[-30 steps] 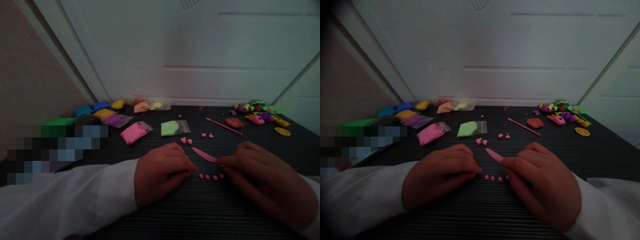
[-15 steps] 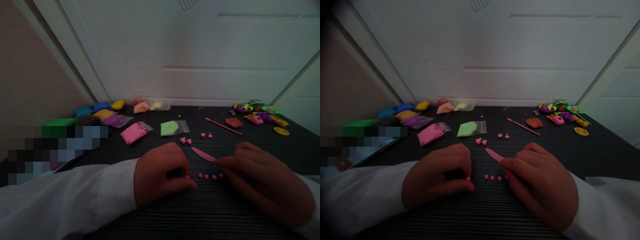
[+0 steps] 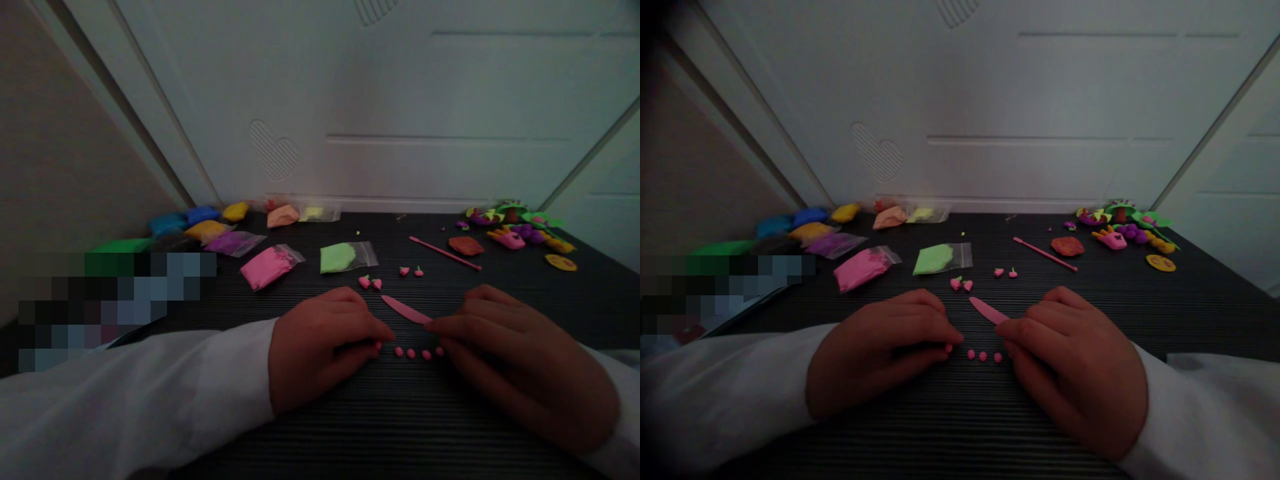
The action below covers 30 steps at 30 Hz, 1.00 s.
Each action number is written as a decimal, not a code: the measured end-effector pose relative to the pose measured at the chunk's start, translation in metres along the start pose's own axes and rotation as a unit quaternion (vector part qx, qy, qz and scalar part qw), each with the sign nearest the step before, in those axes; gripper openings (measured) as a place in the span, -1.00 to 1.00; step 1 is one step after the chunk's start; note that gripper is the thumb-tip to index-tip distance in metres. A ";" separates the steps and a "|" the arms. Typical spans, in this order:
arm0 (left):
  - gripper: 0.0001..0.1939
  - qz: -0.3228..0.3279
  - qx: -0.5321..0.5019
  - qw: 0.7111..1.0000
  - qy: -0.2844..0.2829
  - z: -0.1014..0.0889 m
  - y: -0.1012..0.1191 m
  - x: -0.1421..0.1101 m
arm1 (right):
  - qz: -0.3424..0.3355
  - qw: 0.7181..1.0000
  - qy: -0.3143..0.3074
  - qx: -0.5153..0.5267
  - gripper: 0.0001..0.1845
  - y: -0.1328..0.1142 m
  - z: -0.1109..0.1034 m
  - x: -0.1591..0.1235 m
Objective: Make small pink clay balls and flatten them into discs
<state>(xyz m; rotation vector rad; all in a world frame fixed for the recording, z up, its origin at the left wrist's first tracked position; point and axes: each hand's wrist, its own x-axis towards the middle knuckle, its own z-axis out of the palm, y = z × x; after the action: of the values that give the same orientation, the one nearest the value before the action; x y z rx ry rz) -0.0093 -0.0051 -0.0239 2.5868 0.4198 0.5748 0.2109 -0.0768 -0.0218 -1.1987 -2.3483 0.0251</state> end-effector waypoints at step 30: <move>-0.75 -0.033 0.092 0.995 0.023 0.002 0.007 -0.012 | -0.031 0.999 0.034 -0.006 -0.79 0.004 0.002 0.004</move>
<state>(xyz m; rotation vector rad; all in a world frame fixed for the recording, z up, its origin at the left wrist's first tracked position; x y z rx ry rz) -0.0175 -0.0160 -0.0257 2.7269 0.5974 0.5990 0.2108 -0.0710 -0.0229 -1.1146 -2.3270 -0.0489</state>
